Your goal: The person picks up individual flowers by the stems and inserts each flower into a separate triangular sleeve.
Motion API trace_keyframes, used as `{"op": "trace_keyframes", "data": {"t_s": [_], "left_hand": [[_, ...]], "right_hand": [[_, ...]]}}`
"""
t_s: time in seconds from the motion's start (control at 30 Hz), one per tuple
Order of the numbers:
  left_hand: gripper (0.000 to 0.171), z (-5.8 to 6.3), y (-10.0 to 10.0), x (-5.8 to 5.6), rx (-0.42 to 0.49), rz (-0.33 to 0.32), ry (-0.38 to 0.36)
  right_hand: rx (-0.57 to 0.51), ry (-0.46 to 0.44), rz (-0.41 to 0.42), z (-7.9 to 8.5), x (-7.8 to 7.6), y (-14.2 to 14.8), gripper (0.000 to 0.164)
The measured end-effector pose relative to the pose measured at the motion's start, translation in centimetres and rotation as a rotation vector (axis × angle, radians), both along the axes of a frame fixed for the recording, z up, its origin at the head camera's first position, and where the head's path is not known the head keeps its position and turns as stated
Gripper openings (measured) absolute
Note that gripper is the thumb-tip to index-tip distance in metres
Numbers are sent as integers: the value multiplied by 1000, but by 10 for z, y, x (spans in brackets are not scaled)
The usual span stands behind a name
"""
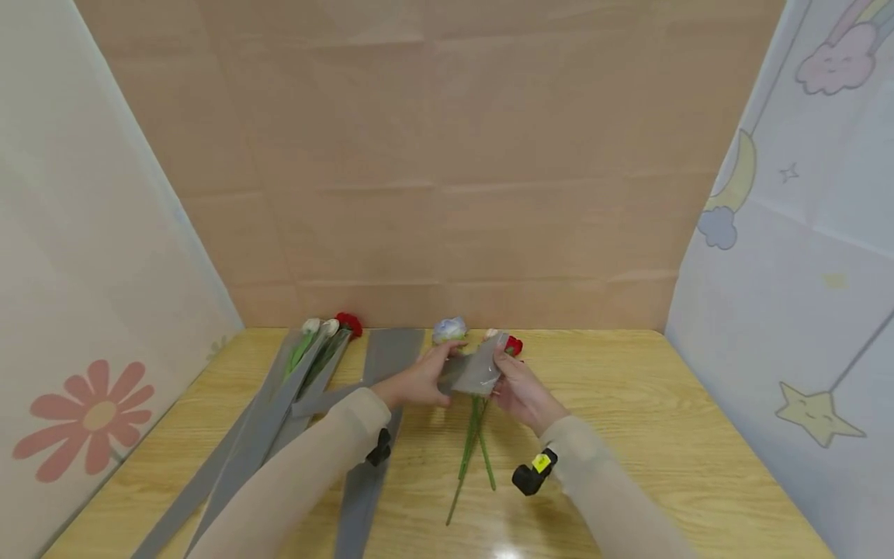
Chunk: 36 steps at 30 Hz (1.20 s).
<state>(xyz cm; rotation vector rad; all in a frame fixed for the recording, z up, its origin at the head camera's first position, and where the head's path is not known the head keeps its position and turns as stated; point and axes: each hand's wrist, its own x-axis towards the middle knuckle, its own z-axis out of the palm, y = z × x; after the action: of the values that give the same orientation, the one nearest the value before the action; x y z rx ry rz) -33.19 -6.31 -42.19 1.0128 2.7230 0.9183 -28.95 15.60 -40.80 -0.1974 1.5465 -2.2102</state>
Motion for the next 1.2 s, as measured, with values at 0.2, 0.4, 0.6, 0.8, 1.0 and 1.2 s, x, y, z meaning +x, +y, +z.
{"op": "trace_keyframes", "data": {"t_s": [0.2, 0.4, 0.6, 0.8, 1.0, 1.2], "left_hand": [[107, 3, -9, -3, 66, -2, -67], [109, 2, -9, -6, -13, 3, -25], [110, -5, -6, -1, -86, 21, -44], [111, 1, -12, -1, -74, 10, 11], [122, 8, -16, 0, -77, -21, -10], [120, 7, -18, 0, -125, -50, -8]], "right_hand": [[301, 87, -144, 5, 3, 7, 62], [535, 143, -209, 12, 5, 11, 55], [551, 108, -196, 12, 4, 12, 62], [613, 99, -135, 8, 7, 21, 61], [664, 139, -138, 8, 6, 26, 61], [867, 274, -168, 8, 5, 29, 48]]}}
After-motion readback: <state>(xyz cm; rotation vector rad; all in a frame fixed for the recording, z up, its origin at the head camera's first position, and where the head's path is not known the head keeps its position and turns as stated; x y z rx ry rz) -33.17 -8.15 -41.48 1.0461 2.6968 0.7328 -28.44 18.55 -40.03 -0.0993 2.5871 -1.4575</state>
